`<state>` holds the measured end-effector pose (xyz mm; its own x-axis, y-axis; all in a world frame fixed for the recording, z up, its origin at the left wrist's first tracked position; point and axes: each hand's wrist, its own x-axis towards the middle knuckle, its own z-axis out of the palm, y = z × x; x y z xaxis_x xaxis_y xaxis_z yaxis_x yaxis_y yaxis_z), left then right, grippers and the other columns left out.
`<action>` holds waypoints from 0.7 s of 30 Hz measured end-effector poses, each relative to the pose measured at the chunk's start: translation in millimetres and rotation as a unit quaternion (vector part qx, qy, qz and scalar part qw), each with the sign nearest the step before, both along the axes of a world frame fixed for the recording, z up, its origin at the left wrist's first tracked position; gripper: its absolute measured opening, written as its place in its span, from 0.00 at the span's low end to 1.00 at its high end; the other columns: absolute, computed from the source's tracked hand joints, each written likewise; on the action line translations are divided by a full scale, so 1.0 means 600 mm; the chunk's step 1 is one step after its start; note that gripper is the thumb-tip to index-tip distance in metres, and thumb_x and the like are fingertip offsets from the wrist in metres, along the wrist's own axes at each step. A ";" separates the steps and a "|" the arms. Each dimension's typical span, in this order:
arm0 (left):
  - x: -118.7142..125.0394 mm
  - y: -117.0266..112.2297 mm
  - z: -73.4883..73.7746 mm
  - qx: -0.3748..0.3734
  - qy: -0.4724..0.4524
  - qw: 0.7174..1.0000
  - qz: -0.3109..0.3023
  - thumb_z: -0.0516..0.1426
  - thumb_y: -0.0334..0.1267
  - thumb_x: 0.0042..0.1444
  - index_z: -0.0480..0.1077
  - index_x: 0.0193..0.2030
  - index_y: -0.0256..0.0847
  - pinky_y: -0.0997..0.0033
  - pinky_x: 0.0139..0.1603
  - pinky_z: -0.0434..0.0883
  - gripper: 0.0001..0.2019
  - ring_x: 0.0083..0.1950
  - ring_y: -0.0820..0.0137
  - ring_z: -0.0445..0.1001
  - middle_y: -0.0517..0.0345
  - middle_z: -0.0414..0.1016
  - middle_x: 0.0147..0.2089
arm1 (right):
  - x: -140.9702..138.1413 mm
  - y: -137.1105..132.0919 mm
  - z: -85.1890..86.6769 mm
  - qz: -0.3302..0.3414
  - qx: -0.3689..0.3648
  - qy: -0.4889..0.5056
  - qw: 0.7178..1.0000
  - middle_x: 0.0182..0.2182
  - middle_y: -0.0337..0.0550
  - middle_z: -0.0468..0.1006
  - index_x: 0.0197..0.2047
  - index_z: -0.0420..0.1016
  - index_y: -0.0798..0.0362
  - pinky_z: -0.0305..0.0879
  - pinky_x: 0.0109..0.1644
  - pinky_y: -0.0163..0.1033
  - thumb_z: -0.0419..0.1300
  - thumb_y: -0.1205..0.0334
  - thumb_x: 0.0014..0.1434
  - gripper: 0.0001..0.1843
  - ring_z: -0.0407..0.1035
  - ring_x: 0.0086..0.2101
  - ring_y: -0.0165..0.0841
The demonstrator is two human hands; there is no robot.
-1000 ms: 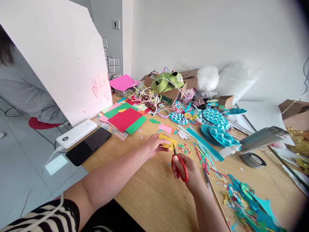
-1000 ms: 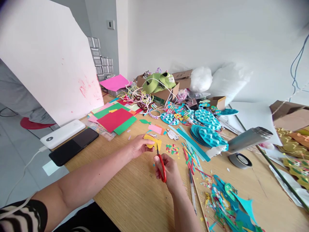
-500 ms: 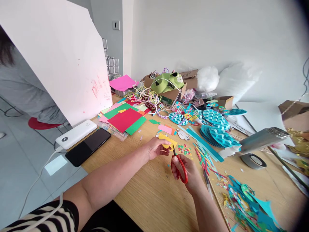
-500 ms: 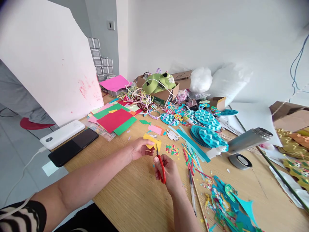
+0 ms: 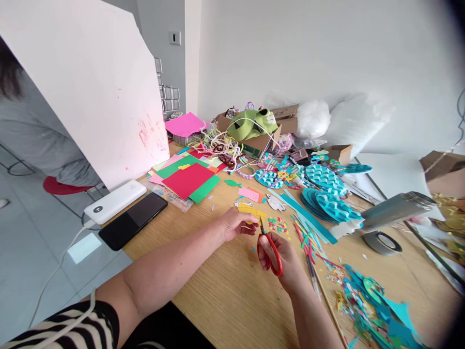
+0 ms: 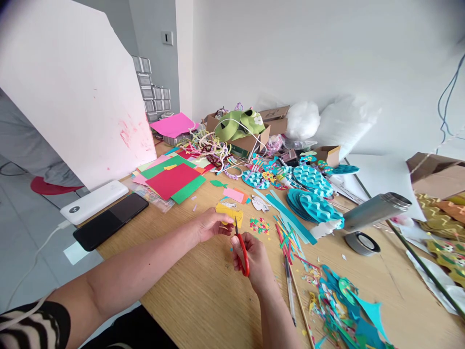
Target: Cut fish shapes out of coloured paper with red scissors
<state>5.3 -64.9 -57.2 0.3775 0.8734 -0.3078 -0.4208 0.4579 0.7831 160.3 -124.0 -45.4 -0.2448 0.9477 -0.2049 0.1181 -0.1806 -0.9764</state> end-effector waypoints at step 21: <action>0.003 -0.005 0.001 0.018 -0.002 1.000 -0.014 0.66 0.35 0.32 0.73 0.30 0.34 0.72 0.31 0.69 0.15 0.27 0.74 0.70 0.57 0.73 0.27 | -0.004 -0.003 0.012 0.010 0.024 0.000 1.000 0.17 0.37 0.70 0.25 0.63 0.50 0.58 0.20 0.33 0.63 0.35 0.51 0.26 0.63 0.17 0.28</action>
<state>7.1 -67.7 -56.7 0.4023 0.8733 -0.2747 -0.4114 0.4405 0.7980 157.8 -125.6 -38.0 -0.2641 0.9514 -0.1584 0.1210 -0.1302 -0.9841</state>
